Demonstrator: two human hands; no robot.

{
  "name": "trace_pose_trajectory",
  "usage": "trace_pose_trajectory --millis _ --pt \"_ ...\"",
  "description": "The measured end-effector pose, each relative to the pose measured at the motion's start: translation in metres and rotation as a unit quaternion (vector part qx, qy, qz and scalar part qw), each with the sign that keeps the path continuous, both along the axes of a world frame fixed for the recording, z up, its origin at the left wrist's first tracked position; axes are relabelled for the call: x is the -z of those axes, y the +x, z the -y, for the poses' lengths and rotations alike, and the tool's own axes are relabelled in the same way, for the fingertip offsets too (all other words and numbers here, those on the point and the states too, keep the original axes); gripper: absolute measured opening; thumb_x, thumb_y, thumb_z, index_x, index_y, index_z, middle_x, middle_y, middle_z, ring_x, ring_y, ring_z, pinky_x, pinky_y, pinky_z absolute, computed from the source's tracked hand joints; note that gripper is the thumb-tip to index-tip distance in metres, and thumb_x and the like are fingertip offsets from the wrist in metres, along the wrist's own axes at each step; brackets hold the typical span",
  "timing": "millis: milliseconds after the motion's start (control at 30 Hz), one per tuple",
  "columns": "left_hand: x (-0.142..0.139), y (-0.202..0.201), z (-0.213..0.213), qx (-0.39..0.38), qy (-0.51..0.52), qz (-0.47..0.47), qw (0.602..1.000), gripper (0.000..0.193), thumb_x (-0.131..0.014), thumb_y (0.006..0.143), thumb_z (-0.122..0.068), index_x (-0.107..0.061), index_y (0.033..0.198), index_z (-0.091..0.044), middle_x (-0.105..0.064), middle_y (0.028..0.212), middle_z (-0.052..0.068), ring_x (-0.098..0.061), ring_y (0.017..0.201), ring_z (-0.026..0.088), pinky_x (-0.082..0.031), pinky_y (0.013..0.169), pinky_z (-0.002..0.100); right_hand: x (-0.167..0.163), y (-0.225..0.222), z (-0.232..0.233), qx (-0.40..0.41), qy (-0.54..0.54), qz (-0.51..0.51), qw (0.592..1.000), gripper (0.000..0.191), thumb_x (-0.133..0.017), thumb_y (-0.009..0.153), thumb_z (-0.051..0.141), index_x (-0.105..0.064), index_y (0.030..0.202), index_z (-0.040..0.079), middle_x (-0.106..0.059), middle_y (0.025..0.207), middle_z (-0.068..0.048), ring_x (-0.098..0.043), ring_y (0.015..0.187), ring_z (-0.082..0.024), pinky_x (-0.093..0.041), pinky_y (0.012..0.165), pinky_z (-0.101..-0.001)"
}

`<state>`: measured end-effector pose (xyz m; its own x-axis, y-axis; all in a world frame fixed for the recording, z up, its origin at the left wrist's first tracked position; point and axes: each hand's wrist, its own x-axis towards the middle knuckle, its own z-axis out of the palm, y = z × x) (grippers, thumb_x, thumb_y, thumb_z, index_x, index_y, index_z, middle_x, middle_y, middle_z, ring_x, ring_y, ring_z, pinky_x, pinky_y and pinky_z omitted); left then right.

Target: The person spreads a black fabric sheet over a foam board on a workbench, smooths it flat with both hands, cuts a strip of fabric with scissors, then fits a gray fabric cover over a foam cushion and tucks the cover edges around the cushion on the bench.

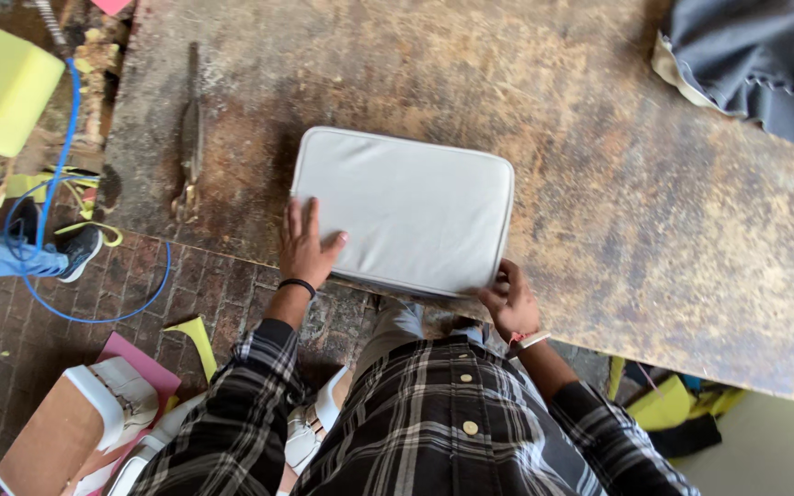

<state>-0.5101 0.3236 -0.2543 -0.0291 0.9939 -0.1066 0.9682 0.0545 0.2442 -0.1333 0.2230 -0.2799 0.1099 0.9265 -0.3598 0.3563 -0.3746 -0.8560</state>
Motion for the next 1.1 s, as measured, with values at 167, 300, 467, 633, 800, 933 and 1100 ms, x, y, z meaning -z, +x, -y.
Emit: trace_pose_trajectory --millis 167,300,467,633,800,933,1100 --pt "0.004 -0.038 -0.022 -0.167 -0.047 0.239 0.955 0.107 -0.078 0.078 -0.045 -0.021 0.161 -0.012 -0.033 0.16 0.021 -0.042 0.139 0.041 -0.043 0.108 0.051 -0.016 -0.033 -0.025 -0.01 0.077 0.218 0.973 0.092 -0.079 0.083 0.036 -0.032 0.153 0.002 -0.045 0.15 -0.027 -0.047 0.135 -0.041 -0.041 0.11 -0.0537" --pt "0.011 -0.043 -0.016 -0.176 -0.13 0.266 0.939 0.079 -0.076 0.082 -0.045 -0.046 0.147 -0.013 -0.069 0.132 0.016 -0.071 0.114 0.034 -0.057 0.095 0.048 -0.028 -0.033 -0.069 -0.047 0.061 0.365 0.928 0.102 -0.072 0.083 0.045 -0.021 0.163 0.007 -0.021 0.17 -0.022 -0.023 0.153 -0.039 -0.022 0.122 -0.0544" --pt "0.033 -0.028 0.013 -0.138 -0.17 0.275 0.936 0.079 -0.078 0.083 -0.051 -0.044 0.143 -0.013 -0.067 0.124 0.018 -0.068 0.106 0.035 -0.056 0.088 0.05 -0.032 -0.069 -0.144 -0.168 0.083 0.444 0.876 0.1 -0.035 0.096 0.077 -0.015 0.164 0.006 -0.006 0.172 -0.019 -0.002 0.156 -0.042 0.001 0.122 -0.0577" --pt "0.044 -0.045 0.001 -0.081 -0.229 0.334 0.911 0.077 -0.083 0.08 -0.043 -0.044 0.135 -0.008 -0.07 0.117 0.016 -0.07 0.101 0.028 -0.058 0.087 0.044 -0.041 -0.213 -0.17 -0.366 0.124 0.411 0.825 0.097 -0.033 0.093 0.077 -0.016 0.163 0.013 -0.007 0.17 -0.016 -0.004 0.156 -0.037 0.001 0.122 -0.0573" --pt "0.036 -0.065 -0.018 -0.144 -0.237 0.592 0.756 0.053 -0.068 0.095 -0.034 -0.056 0.139 -0.005 -0.068 0.127 0.009 -0.067 0.112 0.021 -0.057 0.092 0.04 -0.046 -0.256 -0.169 -0.351 0.197 0.328 0.855 0.085 -0.046 0.094 0.066 -0.029 0.16 0.015 -0.02 0.169 -0.014 -0.015 0.156 -0.036 -0.007 0.122 -0.0606" --pt "0.035 -0.049 -0.055 -0.214 -0.17 0.567 0.777 0.05 -0.058 0.098 -0.039 -0.062 0.139 -0.01 -0.068 0.126 0.005 -0.068 0.106 0.023 -0.056 0.087 0.039 -0.032 -0.192 -0.168 -0.263 0.246 0.261 0.896 0.074 -0.057 0.098 0.056 -0.041 0.155 0.013 -0.038 0.166 -0.013 -0.036 0.153 -0.032 -0.018 0.126 -0.0585" --pt "0.045 -0.026 -0.096 -0.153 -0.166 0.503 0.834 0.041 -0.061 0.102 -0.037 -0.071 0.128 -0.007 -0.075 0.123 0.008 -0.069 0.112 0.018 -0.052 0.097 0.033 -0.023 -0.064 -0.174 -0.059 0.17 0.497 0.849 0.082 -0.063 0.095 0.06 -0.043 0.156 0.01 -0.045 0.158 -0.02 -0.043 0.147 -0.038 -0.023 0.119 -0.0654"
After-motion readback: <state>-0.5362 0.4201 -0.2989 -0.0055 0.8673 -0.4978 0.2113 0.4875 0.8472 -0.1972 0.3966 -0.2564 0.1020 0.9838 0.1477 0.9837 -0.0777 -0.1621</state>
